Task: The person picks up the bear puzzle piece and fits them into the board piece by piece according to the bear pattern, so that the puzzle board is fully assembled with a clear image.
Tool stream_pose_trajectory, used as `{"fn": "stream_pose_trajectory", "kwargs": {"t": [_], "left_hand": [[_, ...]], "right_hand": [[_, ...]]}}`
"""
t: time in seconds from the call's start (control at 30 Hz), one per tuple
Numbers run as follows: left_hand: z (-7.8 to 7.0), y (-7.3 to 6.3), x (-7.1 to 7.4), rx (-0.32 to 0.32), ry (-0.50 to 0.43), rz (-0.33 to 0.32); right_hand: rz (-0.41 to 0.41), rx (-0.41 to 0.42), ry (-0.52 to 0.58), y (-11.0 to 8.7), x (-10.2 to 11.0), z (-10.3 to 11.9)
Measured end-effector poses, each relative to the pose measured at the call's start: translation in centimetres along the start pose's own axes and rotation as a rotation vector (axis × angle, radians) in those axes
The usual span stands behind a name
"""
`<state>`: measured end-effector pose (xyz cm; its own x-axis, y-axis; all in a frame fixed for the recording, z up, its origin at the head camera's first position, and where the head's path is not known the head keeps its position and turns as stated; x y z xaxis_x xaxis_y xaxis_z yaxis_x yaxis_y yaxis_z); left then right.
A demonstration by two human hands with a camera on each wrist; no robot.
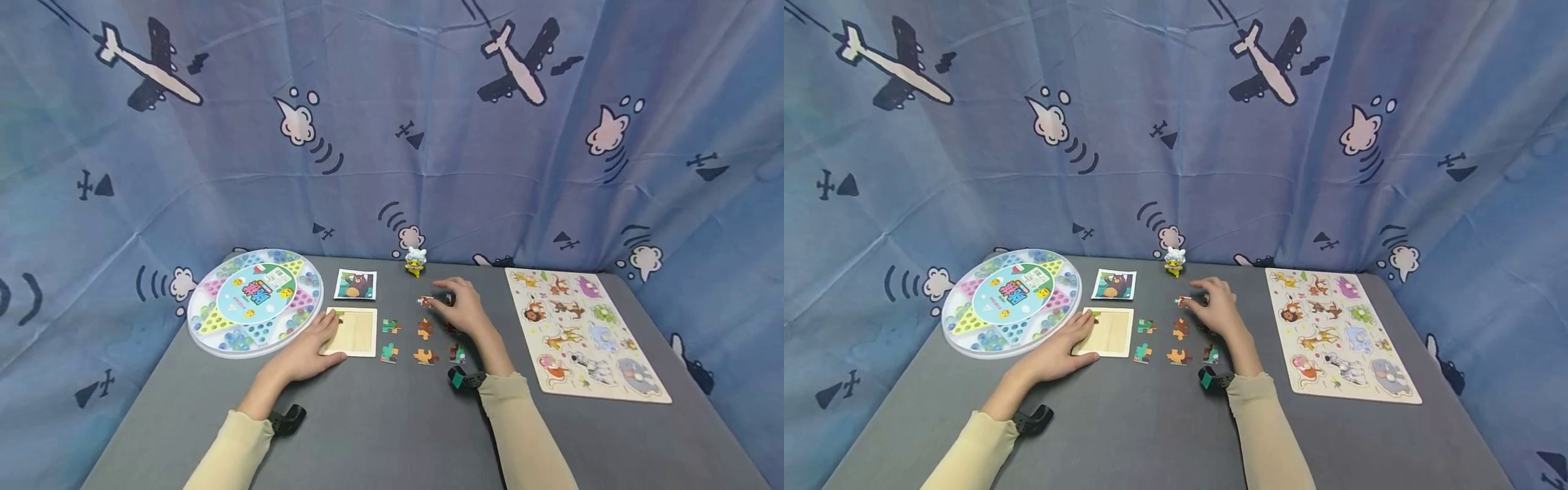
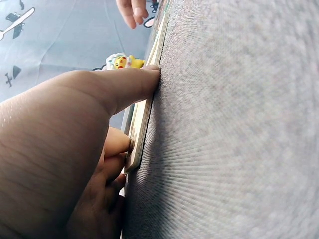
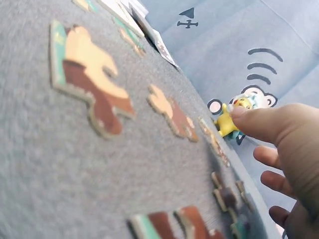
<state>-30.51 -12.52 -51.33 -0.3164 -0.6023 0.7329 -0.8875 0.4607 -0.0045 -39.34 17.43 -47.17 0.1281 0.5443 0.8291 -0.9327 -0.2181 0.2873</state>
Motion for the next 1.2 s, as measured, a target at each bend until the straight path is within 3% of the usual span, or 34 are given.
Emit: {"fn": "stream_pose_trajectory", "kwargs": {"t": [0.5, 0.77, 1.2], "left_hand": [[-0.4, -0.6, 2.0, -0.009, 0.018, -0.025], [-0.3, -0.3, 1.3, -0.012, 0.008, -0.015], [-0.7, -0.3, 0.1, -0.013, -0.002, 0.008]], "right_hand": [[0.047, 0.008, -0.044, 1.2, -2.3, 0.2], [0.024, 0.006, -0.077, 0.8, -2.2, -0.3], [0.068, 0.017, -0.084, -0.3, -1.9, -1.7]]}}
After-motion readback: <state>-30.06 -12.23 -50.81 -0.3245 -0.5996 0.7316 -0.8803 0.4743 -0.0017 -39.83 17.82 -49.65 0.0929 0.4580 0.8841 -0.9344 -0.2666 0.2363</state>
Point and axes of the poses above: each hand's wrist, its own y-axis towards the middle knuckle, its own x-axis out of the back of the hand, z = x × y, the point moved 10 cm from there along y, towards the middle knuckle, and after that the axes turned 8 degrees about -y, right-handed, at the moved point
